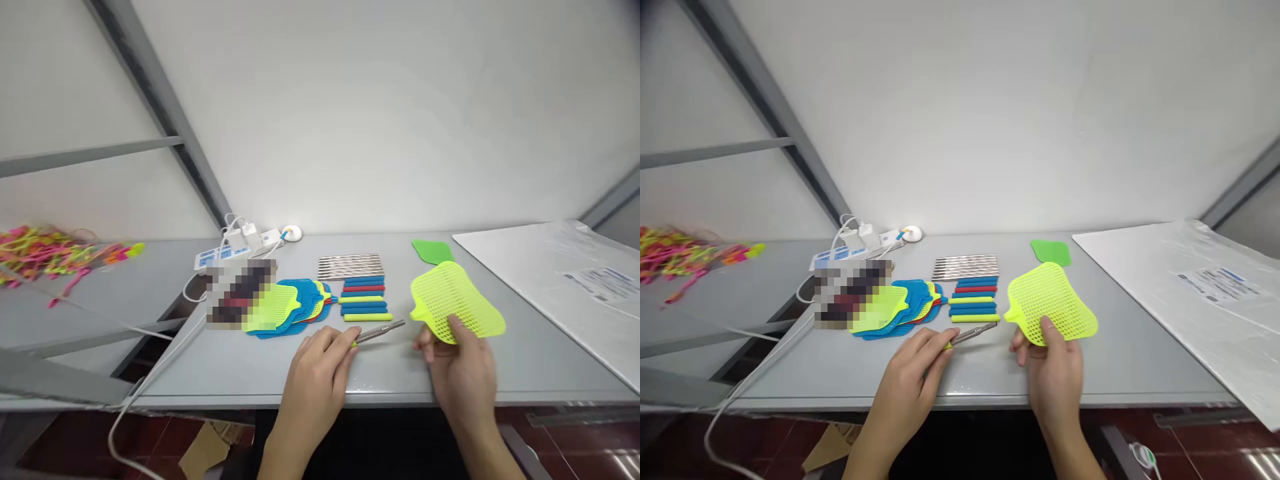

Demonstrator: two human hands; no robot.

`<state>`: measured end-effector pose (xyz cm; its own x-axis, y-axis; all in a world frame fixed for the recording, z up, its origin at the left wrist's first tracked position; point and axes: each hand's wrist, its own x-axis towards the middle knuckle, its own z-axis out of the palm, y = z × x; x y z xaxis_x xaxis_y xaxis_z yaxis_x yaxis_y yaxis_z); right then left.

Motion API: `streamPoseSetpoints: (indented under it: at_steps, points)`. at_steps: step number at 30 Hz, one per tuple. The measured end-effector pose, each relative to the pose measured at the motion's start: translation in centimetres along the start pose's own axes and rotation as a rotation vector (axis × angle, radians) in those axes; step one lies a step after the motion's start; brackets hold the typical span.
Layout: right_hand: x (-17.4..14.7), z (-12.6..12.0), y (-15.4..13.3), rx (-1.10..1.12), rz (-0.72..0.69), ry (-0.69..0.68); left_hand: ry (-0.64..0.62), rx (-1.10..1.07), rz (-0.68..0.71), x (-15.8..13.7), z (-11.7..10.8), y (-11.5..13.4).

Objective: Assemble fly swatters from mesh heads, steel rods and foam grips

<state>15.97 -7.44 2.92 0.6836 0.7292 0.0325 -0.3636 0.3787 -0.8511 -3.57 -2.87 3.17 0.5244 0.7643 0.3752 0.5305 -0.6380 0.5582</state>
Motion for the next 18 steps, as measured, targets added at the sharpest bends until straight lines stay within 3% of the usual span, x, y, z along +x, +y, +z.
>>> streamPoseSetpoints:
  at_steps: [6,11,18]
  points:
    - [-0.5,-0.5,1.0,-0.048,0.042,0.032,-0.022,0.098,0.082,1.2,1.0,-1.0]
    - [-0.6,-1.0,1.7,-0.139,0.012,-0.032,-0.055,0.121,0.084,0.8,1.1,-1.0]
    - [-0.6,-1.1,2.1,-0.109,-0.049,0.009,0.011,0.103,0.090,0.5,1.1,-1.2]
